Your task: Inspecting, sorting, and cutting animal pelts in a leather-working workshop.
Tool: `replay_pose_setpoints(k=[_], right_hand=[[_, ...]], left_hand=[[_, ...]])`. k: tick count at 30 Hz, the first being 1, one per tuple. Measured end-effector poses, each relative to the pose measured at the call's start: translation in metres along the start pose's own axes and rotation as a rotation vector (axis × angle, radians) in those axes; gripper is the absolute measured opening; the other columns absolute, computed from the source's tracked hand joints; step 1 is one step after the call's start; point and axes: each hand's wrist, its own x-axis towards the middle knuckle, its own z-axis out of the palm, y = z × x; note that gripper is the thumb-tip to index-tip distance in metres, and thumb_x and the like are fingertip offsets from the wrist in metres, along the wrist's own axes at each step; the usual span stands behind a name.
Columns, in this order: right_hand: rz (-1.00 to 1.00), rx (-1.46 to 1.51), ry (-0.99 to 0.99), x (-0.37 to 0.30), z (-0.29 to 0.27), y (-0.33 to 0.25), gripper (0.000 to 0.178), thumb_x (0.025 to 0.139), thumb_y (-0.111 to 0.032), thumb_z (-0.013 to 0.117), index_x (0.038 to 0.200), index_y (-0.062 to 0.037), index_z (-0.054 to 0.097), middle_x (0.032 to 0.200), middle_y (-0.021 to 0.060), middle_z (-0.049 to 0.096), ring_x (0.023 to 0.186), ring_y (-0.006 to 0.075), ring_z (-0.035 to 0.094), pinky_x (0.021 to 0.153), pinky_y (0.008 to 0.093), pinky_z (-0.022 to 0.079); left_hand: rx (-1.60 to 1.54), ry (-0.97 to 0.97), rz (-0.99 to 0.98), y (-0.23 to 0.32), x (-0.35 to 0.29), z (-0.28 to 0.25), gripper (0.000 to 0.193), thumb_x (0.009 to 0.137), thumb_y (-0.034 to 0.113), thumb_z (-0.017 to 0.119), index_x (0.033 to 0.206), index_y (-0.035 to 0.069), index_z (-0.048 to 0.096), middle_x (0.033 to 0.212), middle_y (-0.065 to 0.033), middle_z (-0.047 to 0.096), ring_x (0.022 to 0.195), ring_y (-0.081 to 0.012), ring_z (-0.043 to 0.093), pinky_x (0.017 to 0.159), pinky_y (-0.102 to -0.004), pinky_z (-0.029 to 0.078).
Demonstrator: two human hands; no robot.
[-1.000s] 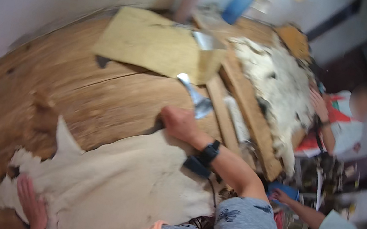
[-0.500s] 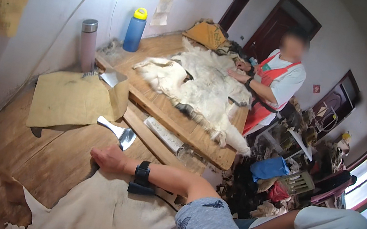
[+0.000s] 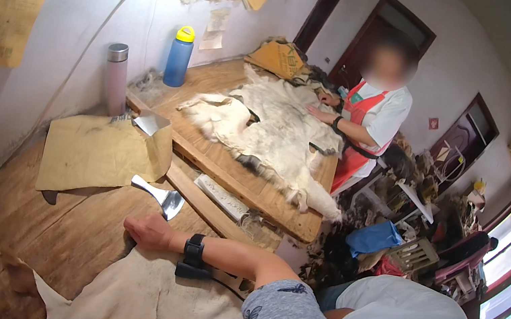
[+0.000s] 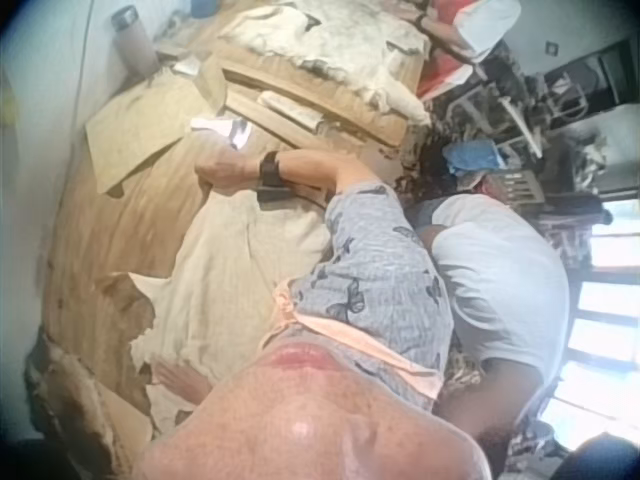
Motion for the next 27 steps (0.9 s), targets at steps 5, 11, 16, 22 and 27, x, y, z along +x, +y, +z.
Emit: replay_pose_setpoints(k=[5, 11, 16, 22, 27], right_hand=[[0.0, 0.013, 0.022, 0.001, -0.001, -0.004, 0.007, 0.075, -0.012, 0.052, 0.076, -0.0089, 0.046, 0.055, 0.012, 0.051, 0.052, 0.0318, 0.052, 0.045, 0.0403, 0.039], [0.086, 0.08, -0.022, 0.001, -0.009, -0.011, 0.013, 0.065, -0.01, 0.055, 0.07, -0.0031, 0.046, 0.059, 0.0182, 0.053, 0.062, 0.0379, 0.055, 0.052, 0.0443, 0.042], [-0.028, 0.056, 0.021, -0.002, -0.011, -0.004, 0.008, 0.07, -0.01, 0.049, 0.066, -0.0042, 0.046, 0.057, 0.0164, 0.051, 0.058, 0.037, 0.053, 0.049, 0.0422, 0.041], [0.031, 0.056, 0.019, -0.002, -0.014, -0.008, 0.011, 0.07, -0.014, 0.05, 0.065, -0.0043, 0.048, 0.062, 0.0174, 0.054, 0.061, 0.0382, 0.054, 0.052, 0.0447, 0.041], [0.043, 0.016, -0.032, 0.001, -0.011, -0.008, 0.012, 0.071, -0.016, 0.05, 0.065, -0.005, 0.05, 0.062, 0.0168, 0.056, 0.061, 0.0374, 0.055, 0.052, 0.0444, 0.042]], left_hand=[[-0.001, -0.038, 0.014, -0.004, 0.003, 0.0, 0.056, 0.089, 0.028, 0.037, 0.133, -0.003, 0.02, 0.14, -0.0182, 0.019, 0.13, -0.0299, 0.018, 0.105, -0.0392, 0.014], [-0.132, 0.14, 0.16, -0.019, -0.004, 0.036, 0.062, 0.086, 0.031, 0.042, 0.131, -0.007, 0.022, 0.131, -0.0266, 0.029, 0.122, -0.0402, 0.026, 0.101, -0.0467, 0.018], [-0.088, 0.126, 0.184, -0.002, -0.003, 0.02, 0.057, 0.086, 0.027, 0.044, 0.127, -0.008, 0.027, 0.128, -0.0276, 0.032, 0.119, -0.0415, 0.029, 0.1, -0.0472, 0.021], [0.007, 0.147, 0.26, -0.002, 0.001, 0.018, 0.056, 0.085, 0.026, 0.045, 0.126, -0.009, 0.028, 0.129, -0.0263, 0.031, 0.121, -0.0388, 0.028, 0.101, -0.046, 0.02], [0.05, 0.117, 0.321, 0.0, 0.003, 0.014, 0.056, 0.086, 0.026, 0.043, 0.128, -0.008, 0.027, 0.132, -0.0246, 0.028, 0.123, -0.037, 0.025, 0.102, -0.0442, 0.018]])
